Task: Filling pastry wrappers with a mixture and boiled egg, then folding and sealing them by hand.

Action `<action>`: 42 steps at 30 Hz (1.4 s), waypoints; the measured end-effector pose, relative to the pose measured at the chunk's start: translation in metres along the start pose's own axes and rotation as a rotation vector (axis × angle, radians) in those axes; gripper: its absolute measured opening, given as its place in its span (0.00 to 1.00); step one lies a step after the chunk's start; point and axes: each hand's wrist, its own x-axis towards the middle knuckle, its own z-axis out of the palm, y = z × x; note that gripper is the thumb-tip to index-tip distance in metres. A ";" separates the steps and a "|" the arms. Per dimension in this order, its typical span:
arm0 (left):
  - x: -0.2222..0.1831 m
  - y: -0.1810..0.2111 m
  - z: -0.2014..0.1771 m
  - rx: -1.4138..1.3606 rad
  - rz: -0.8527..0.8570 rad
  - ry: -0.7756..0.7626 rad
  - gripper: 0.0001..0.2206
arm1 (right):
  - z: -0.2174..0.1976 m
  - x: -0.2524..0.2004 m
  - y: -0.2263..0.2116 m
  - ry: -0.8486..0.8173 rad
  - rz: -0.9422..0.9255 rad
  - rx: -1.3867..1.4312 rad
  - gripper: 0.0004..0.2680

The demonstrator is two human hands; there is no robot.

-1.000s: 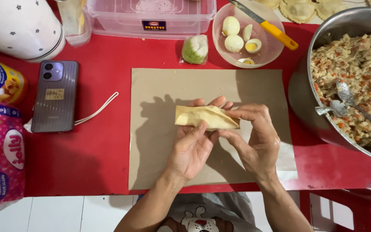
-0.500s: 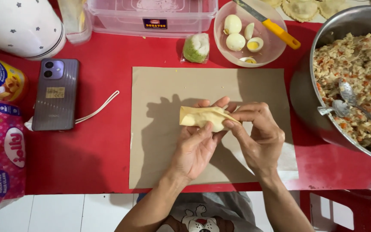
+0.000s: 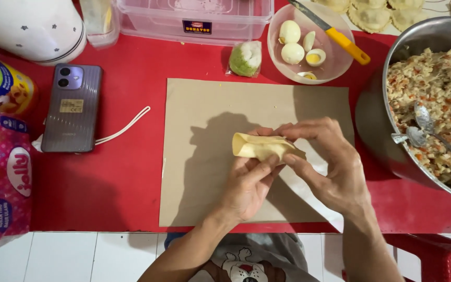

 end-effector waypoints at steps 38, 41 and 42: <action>-0.007 -0.046 -0.039 0.092 -0.100 0.223 0.18 | 0.024 0.022 -0.001 -0.071 -0.371 -0.386 0.04; -0.007 -0.044 -0.035 0.094 -0.082 0.178 0.20 | 0.024 0.019 0.000 -0.063 -0.352 -0.353 0.05; -0.007 -0.041 -0.032 0.118 -0.115 0.232 0.16 | 0.024 0.018 0.001 -0.072 -0.324 -0.353 0.05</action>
